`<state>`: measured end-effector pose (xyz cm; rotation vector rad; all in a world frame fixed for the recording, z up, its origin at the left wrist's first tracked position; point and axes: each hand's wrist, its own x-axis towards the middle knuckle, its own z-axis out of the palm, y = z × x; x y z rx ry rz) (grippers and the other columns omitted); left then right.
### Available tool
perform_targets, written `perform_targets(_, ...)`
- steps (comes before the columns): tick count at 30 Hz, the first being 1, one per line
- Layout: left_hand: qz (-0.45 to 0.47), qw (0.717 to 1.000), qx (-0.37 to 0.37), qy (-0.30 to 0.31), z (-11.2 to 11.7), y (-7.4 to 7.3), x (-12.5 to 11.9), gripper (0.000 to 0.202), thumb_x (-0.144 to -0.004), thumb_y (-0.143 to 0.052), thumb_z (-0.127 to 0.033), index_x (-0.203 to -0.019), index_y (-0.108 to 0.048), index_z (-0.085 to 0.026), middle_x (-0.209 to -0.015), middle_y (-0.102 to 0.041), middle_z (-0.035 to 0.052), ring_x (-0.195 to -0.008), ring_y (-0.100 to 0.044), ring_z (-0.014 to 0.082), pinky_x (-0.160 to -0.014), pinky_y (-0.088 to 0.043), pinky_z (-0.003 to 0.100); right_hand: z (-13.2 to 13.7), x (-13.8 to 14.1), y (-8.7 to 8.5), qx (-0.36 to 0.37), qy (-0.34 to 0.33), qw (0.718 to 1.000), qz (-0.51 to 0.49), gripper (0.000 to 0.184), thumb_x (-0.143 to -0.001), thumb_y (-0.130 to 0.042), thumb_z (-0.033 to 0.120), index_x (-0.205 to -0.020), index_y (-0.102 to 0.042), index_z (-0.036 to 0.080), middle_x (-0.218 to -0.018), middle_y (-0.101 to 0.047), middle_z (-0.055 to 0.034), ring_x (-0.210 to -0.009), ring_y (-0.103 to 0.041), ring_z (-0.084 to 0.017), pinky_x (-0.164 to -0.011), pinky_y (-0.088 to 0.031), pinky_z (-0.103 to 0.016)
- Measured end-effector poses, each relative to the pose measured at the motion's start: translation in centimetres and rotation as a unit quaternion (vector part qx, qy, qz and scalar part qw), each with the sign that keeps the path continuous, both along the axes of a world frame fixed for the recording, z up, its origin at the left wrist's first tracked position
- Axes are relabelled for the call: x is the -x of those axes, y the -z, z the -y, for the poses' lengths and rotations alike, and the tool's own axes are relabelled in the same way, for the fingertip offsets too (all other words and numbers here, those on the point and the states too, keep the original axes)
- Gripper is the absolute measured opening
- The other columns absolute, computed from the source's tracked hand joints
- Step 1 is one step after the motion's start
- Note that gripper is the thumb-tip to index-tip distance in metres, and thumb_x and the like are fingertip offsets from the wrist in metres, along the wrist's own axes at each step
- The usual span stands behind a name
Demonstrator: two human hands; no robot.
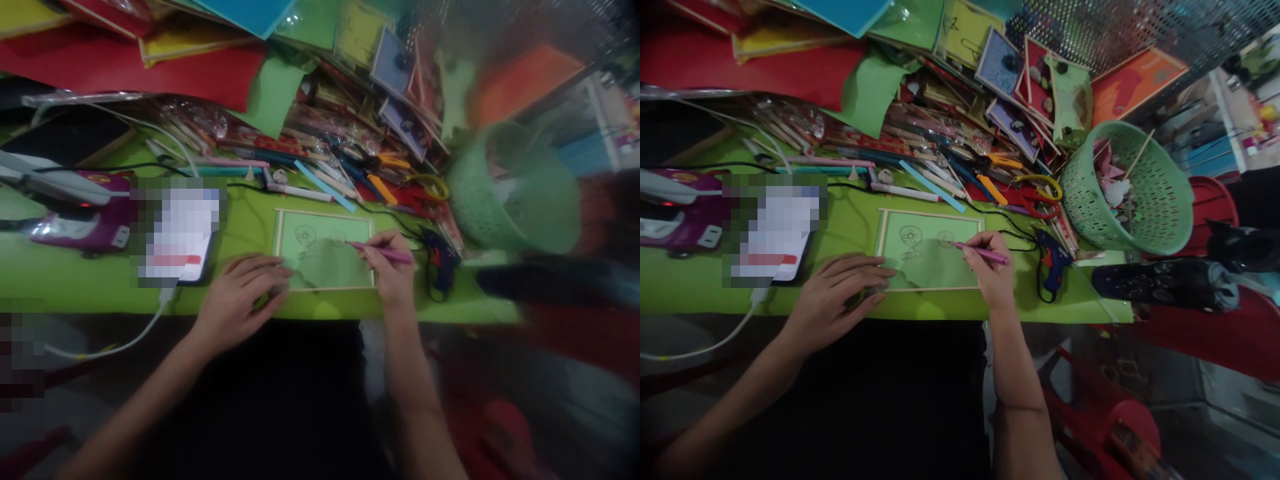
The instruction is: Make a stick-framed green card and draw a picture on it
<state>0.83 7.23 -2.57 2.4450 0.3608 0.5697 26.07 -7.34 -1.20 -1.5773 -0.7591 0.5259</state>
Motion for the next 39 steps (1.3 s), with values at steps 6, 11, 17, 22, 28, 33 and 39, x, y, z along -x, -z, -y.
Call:
perform_targets(6,0.007,1.0,-0.013,0.013,-0.1,0.0,0.0,0.01,-0.101,-0.06,-0.028,-0.108,-0.066,-0.025,-0.12,-0.08,0.0004,-0.125,-0.068,0.0267,-0.105,-0.049,0.048,0.0,0.2,-0.2,-0.006,0.026,0.999,0.021,0.011,-0.09,-0.073,0.029,-0.093,-0.064,0.025,-0.08,-0.066,0.0027,-0.07,-0.064,-0.013,-0.056,-0.048,-0.024)
perform_targets(11,0.013,1.0,-0.01,0.012,-0.1,-0.1,-0.1,0.009,-0.101,-0.06,-0.028,-0.108,-0.066,-0.026,-0.119,-0.08,-0.0006,-0.123,-0.069,0.0268,-0.104,-0.05,0.048,-0.2,1.4,-0.7,0.046,0.034,0.997,0.055,0.014,-0.09,-0.072,0.03,-0.089,-0.06,0.023,-0.075,-0.061,0.004,-0.061,-0.055,-0.011,-0.054,-0.044,-0.024)
perform_targets(17,0.012,1.0,-0.008,0.017,-0.3,0.1,0.0,0.008,-0.1,-0.062,-0.028,-0.107,-0.066,-0.026,-0.119,-0.08,-0.0008,-0.123,-0.069,0.0275,-0.105,-0.049,0.049,0.0,2.6,-0.5,0.085,0.058,0.989,0.104,0.014,-0.087,-0.07,0.025,-0.083,-0.057,0.025,-0.069,-0.056,0.0057,-0.063,-0.056,-0.012,-0.056,-0.045,-0.025)
perform_targets(22,0.012,1.0,-0.009,0.018,-0.3,0.3,0.1,0.009,-0.1,-0.062,-0.027,-0.108,-0.065,-0.026,-0.119,-0.08,-0.001,-0.124,-0.068,0.0274,-0.106,-0.049,0.049,0.2,2.5,-0.4,0.087,0.056,0.988,0.118,0.013,-0.088,-0.069,0.025,-0.084,-0.057,0.025,-0.07,-0.057,0.0059,-0.062,-0.055,-0.011,-0.055,-0.044,-0.026)
perform_targets(28,0.011,1.0,-0.017,0.023,-0.2,0.2,0.1,0.011,-0.101,-0.061,-0.027,-0.111,-0.065,-0.026,-0.12,-0.08,-0.0007,-0.124,-0.068,0.0281,-0.105,-0.048,0.05,0.0,2.5,-0.6,0.096,0.052,0.986,0.123,0.012,-0.088,-0.069,0.026,-0.084,-0.057,0.024,-0.07,-0.059,0.0056,-0.062,-0.055,-0.011,-0.056,-0.045,-0.026)
perform_targets(33,0.016,0.999,-0.016,0.024,-0.3,0.3,0.2,0.01,-0.101,-0.061,-0.027,-0.111,-0.064,-0.025,-0.12,-0.08,-0.0001,-0.124,-0.068,0.0283,-0.105,-0.049,0.051,-0.3,2.7,-0.7,0.094,0.049,0.987,0.121,0.013,-0.089,-0.069,0.027,-0.083,-0.058,0.024,-0.069,-0.06,0.0053,-0.06,-0.056,-0.011,-0.053,-0.045,-0.024)
perform_targets(39,0.018,0.999,-0.016,0.025,-0.3,0.3,0.2,0.01,-0.1,-0.062,-0.027,-0.11,-0.065,-0.024,-0.12,-0.08,0.0004,-0.124,-0.068,0.0287,-0.106,-0.049,0.05,-0.2,2.7,-0.5,0.087,0.046,0.987,0.125,0.013,-0.09,-0.069,0.027,-0.084,-0.057,0.024,-0.07,-0.06,0.0052,-0.061,-0.059,-0.011,-0.055,-0.047,-0.024)
